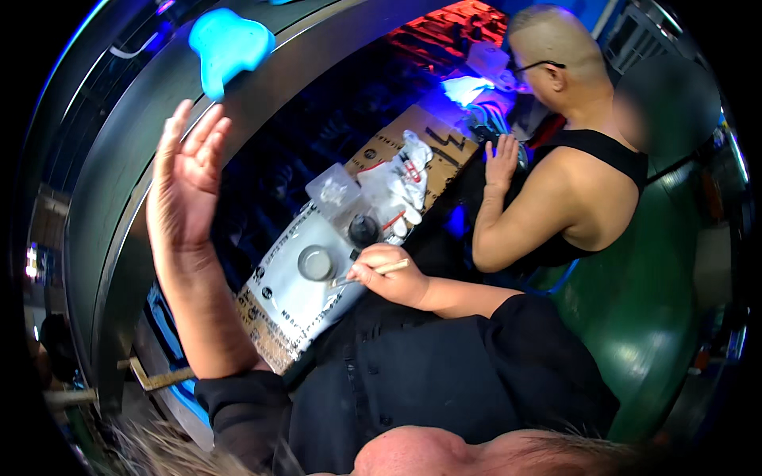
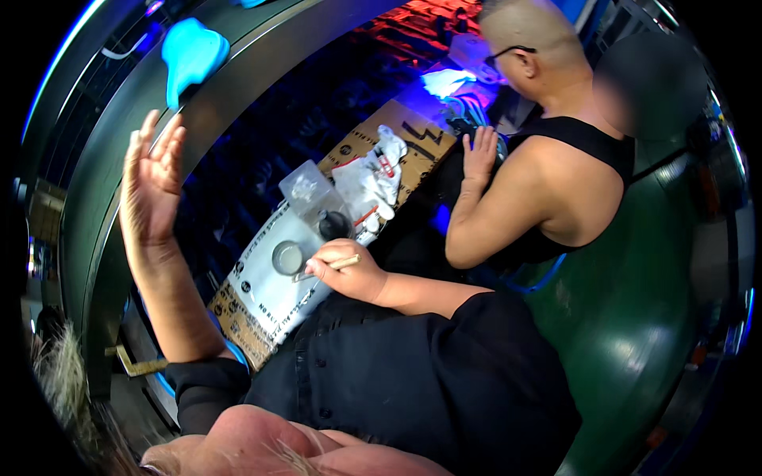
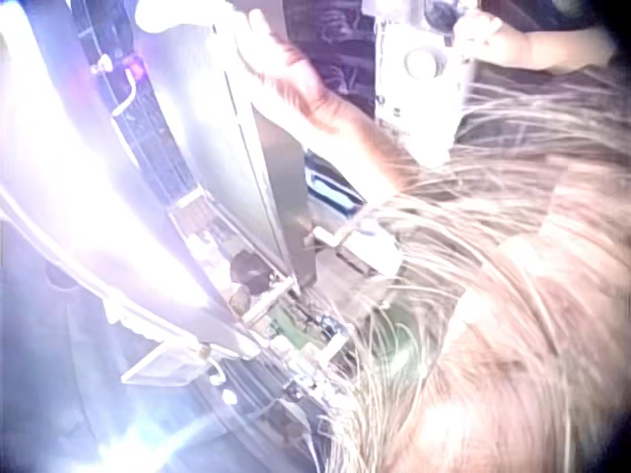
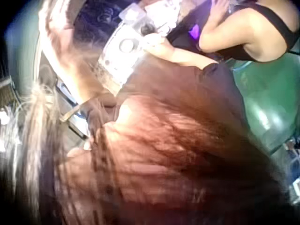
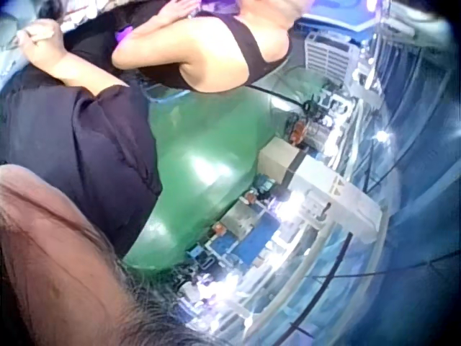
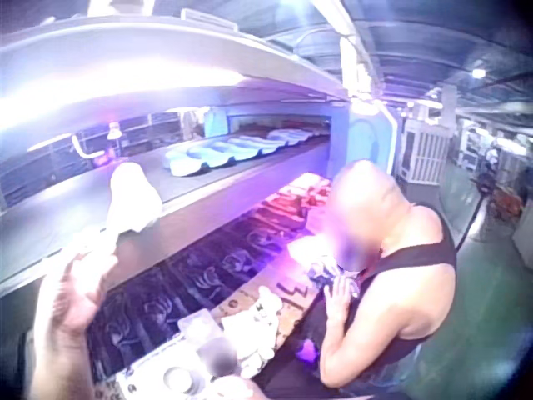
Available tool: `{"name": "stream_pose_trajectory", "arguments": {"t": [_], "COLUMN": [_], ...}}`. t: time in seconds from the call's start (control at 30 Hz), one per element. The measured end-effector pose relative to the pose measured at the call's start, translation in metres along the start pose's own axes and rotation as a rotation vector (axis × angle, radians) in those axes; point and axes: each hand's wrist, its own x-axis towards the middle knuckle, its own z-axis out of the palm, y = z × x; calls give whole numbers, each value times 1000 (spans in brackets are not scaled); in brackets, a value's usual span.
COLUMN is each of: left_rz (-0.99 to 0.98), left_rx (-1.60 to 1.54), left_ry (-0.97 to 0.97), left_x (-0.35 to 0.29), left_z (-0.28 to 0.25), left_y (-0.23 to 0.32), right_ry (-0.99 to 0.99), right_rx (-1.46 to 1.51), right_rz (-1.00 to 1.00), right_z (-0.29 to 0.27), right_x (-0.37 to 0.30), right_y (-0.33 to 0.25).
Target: The person applies adhesive to shoe soles by dipping a brush into a container of adhesive and brushing it over the soles by hand.
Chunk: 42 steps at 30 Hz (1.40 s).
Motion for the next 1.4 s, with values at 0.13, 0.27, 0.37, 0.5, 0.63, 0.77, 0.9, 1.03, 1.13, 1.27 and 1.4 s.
{"name": "stream_pose_trajectory", "arguments": {"t": [0.13,0.27,0.37,0.5,0.63,0.77,0.9,1.03,1.13,1.27,1.4], "left_rz": [-20,-179,-357,-733,-903,-955,-960,-948,-943,-921,-916], "left_rx": [162,537,859,975,843,745,690,645,631,589,568], "left_ry": [-9,188,620,999,1210,1259,1216,1196,1177,1156,1135], "left_x": [-18,-94,-185,-283,-342,-353,-344,-341,-339,-339,-337], "left_z": [9,-61,-143,-216,-227,-230,-232,-232,-231,-230,-229], "left_y": [-17,-57,-87,-115,-114,-116,-119,-119,-118,-119,-121], "right_ry": [107,67,23,21,-53,-30,-41,-56,-54,-58,-62], "right_rx": [-18,-31,13,103,128,122,134,105,104,82,85], "right_rz": [19,-191,-192,-206,-215,-201,-161,-134,-115,-122,-87], "right_z": [-13,-18,-21,-19,-10,-9,-11,-13,-9,-7,-6], "right_x": [-5,3,5,3,11,13,8,10,8,9,6], "right_y": [14,26,31,51,58,61,64,61,62,53,57]}}
